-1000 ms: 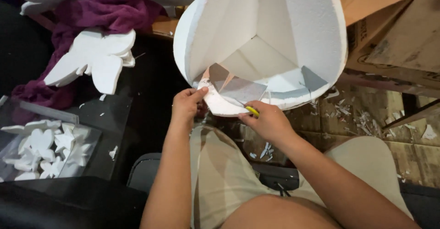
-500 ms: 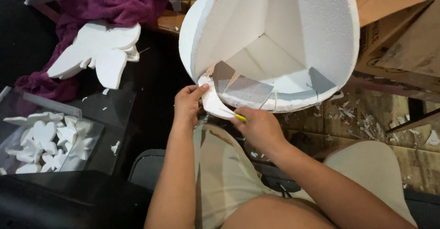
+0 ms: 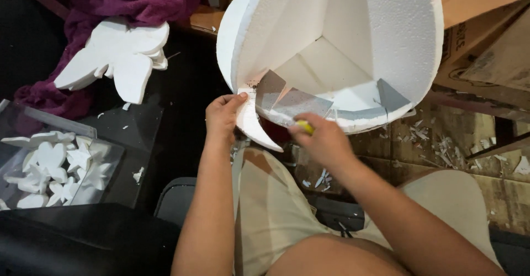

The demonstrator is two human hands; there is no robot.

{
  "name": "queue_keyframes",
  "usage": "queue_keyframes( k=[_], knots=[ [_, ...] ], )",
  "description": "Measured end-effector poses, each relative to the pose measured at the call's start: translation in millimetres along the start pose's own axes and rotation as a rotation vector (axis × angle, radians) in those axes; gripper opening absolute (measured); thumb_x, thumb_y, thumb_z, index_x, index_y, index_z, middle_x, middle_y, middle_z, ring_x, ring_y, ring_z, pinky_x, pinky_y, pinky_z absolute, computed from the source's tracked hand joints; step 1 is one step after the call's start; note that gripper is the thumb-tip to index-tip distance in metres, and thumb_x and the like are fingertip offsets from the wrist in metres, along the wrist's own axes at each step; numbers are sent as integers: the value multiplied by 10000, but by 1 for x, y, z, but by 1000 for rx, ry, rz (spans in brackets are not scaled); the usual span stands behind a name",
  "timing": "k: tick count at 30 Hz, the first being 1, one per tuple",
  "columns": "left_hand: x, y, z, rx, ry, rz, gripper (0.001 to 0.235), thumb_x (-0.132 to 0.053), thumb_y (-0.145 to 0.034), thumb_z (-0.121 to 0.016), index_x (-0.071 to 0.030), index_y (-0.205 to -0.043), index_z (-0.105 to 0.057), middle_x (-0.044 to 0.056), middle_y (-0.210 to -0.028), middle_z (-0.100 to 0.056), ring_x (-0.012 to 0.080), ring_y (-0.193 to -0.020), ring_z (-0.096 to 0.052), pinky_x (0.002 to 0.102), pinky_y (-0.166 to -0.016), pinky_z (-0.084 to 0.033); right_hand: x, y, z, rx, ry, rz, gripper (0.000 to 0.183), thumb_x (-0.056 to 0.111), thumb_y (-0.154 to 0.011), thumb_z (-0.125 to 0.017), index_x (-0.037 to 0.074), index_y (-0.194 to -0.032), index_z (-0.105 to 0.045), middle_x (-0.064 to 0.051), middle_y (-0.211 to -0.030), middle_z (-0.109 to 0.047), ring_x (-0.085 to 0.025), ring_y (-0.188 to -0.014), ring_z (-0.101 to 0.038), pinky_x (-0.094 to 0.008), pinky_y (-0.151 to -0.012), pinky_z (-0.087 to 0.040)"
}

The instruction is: The person cuts a red foam sheet with a utility knife, then trims and fits white foam pieces into a large white foam structure. They use a lit stick to melt and smooth the foam edges, then apply a white substance with a brush to the interior seams.

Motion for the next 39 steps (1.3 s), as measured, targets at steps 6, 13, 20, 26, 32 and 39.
queue_keyframes(
  k=[6,13,20,26,32,39],
  knots=[
    [-4,11,-1,37,-26,-7,354,-229,-735,-919,-23,-960,-739,124,-755,-724,185,-623,-695,253,-512,-555,-16,-11,39,-82,18,-29,459,309,-872,-711,309,-1328,-673,-86,-1007,-781,-315,-1065,-727,-449,-943,-557],
    [-49,99,-15,189,-228,-82,314,-203,-805,-816,-21,-1054,-754,110,-815,-745,181,-723,-700,298,-644,-582,-2,15,57,-82,55,182,433,230,-984,-604,123,-1401,-655,-228,-1261,-713,-449,-1202,-643,-550,-1019,-511],
    [-88,144,-36,268,-505,-260,306,-229,-795,-768,-53,-1045,-765,120,-791,-781,206,-669,-767,339,-657,-607,44,79,57,-240,56,495,453,154,-992,-583,185,-1442,-617,-181,-1199,-748,-413,-1020,-730,-492,-862,-591],
    [-105,166,-53,253,-664,-333,264,-297,-789,-763,-117,-981,-788,67,-728,-768,210,-665,-781,297,-628,-593,55,94,70,-391,146,744,362,116,-1006,-578,93,-1354,-674,-138,-1116,-751,-362,-983,-733,-445,-795,-610],
    [-110,182,-61,273,-687,-460,312,-267,-839,-741,-37,-1048,-776,172,-833,-781,286,-750,-787,383,-712,-604,45,99,70,-427,211,771,390,108,-994,-596,130,-1378,-662,-128,-875,-724,-355,-766,-732,-445,-611,-608],
    [-116,196,-64,262,-728,-539,340,-293,-850,-771,-34,-1069,-778,207,-930,-782,409,-932,-757,451,-762,-601,43,105,73,-442,247,787,395,81,-981,-609,111,-1366,-689,-132,-837,-724,-366,-722,-727,-450,-565,-598]
  ],
)
Point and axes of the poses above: each hand's wrist, its own y-axis away from the middle knuckle, its own z-axis out of the back of the hand, x = y × z, the point moved 6 cm from there along -y, towards the middle knuckle
